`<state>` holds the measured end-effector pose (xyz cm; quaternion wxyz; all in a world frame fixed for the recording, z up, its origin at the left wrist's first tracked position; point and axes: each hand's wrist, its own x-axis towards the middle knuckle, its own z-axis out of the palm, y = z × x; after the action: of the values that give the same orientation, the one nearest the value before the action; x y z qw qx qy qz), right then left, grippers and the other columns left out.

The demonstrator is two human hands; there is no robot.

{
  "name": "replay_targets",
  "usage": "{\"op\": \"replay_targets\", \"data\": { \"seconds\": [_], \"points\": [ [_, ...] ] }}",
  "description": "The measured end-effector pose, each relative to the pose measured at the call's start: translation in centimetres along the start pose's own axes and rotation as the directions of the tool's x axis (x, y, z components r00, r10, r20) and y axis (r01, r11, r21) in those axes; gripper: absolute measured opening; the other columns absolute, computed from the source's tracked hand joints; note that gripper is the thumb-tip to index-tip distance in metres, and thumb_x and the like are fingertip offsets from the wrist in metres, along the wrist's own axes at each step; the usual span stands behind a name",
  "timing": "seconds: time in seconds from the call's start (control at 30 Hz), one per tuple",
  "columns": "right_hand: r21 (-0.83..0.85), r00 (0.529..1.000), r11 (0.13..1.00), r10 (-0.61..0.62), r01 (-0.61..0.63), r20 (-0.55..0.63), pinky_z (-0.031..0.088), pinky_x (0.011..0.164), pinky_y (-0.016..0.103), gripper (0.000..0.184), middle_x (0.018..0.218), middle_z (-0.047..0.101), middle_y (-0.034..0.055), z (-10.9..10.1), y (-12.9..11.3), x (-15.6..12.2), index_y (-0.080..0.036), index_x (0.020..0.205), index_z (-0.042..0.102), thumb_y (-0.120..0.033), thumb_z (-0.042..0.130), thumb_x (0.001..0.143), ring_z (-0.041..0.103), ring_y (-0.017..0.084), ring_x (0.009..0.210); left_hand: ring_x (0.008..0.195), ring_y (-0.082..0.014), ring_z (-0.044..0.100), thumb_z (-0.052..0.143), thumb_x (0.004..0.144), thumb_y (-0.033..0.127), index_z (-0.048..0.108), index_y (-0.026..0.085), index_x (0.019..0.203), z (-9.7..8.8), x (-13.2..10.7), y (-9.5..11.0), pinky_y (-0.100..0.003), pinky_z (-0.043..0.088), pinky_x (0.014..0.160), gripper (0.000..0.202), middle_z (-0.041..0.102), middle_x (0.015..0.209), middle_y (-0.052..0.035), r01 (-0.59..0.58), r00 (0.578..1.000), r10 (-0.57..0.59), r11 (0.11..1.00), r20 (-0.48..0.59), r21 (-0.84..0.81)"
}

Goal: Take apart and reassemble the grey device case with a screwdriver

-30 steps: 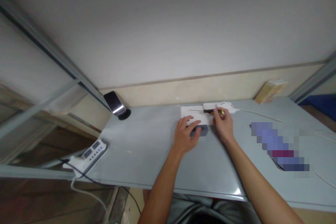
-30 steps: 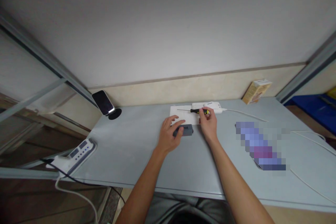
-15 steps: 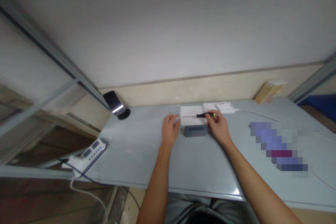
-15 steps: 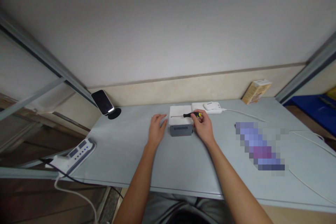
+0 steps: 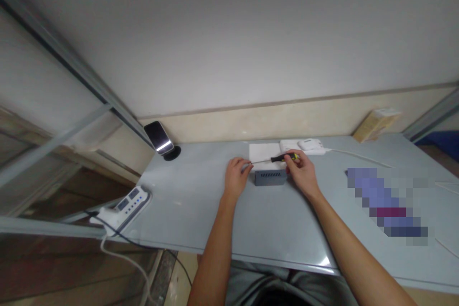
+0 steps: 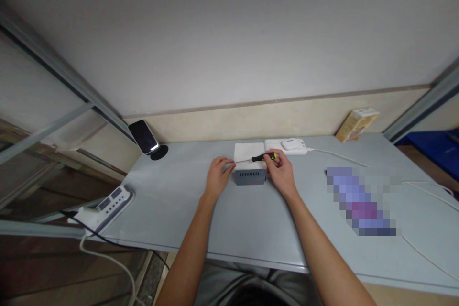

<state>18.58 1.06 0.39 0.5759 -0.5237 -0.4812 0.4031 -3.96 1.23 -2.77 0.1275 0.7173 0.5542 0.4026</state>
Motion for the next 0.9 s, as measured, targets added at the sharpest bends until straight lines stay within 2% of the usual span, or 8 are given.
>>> {"op": "replay_targets", "data": {
  "seconds": [0.33, 0.7, 0.83, 0.9],
  "points": [
    [0.001, 1.000, 1.000, 0.000, 0.000, -0.001, 0.033, 0.043, 0.025, 0.044, 0.055, 0.054, -0.0052, 0.03, -0.26, -0.14, -0.020, 0.097, 0.058, -0.055, 0.072, 0.074, 0.042, 0.011, 0.044, 0.097, -0.0210, 0.061, 0.066, 0.094, 0.017, 0.075, 0.021, 0.097, 0.06, 0.01, -0.14, -0.036, 0.049, 0.092, 0.010, 0.071, 0.098, -0.0053, -0.024, 1.000, 0.024, 0.999, 0.017, -0.031],
    [-0.006, 0.999, 0.999, -0.036, 0.036, 0.011, 0.033, 0.044, 0.025, 0.044, 0.051, 0.049, -0.0067, -0.03, 0.01, -0.12, -0.022, 0.097, 0.059, -0.057, 0.072, 0.075, 0.046, 0.013, 0.045, 0.096, -0.0217, 0.060, 0.068, 0.092, 0.020, 0.076, 0.022, 0.094, -0.39, 0.07, 0.28, -0.036, 0.050, 0.090, 0.008, 0.068, 0.095, -0.0057, -0.022, 0.999, 0.023, 1.000, 0.024, -0.010],
    [0.005, 0.999, 0.999, -0.045, 0.045, 0.023, 0.033, 0.044, 0.025, 0.045, 0.053, 0.052, -0.0060, -0.16, -0.12, -0.17, -0.021, 0.097, 0.060, -0.060, 0.072, 0.076, 0.047, 0.012, 0.045, 0.097, -0.0218, 0.060, 0.067, 0.093, 0.022, 0.077, 0.022, 0.092, -0.40, 0.16, 0.55, -0.037, 0.049, 0.091, 0.010, 0.069, 0.094, -0.0060, -0.007, 1.000, 0.009, 0.997, 0.026, -0.074],
    [0.016, 0.999, 0.999, -0.043, 0.043, 0.007, 0.033, 0.044, 0.024, 0.048, 0.053, 0.054, -0.0053, -0.32, -0.19, -0.08, -0.020, 0.098, 0.061, -0.062, 0.072, 0.076, 0.047, 0.012, 0.045, 0.098, -0.0212, 0.061, 0.065, 0.094, 0.025, 0.077, 0.022, 0.099, -0.41, 0.23, 0.73, -0.035, 0.049, 0.090, 0.013, 0.069, 0.097, -0.0062, 0.021, 1.000, -0.020, 0.989, 0.009, -0.144]
  ]
}}
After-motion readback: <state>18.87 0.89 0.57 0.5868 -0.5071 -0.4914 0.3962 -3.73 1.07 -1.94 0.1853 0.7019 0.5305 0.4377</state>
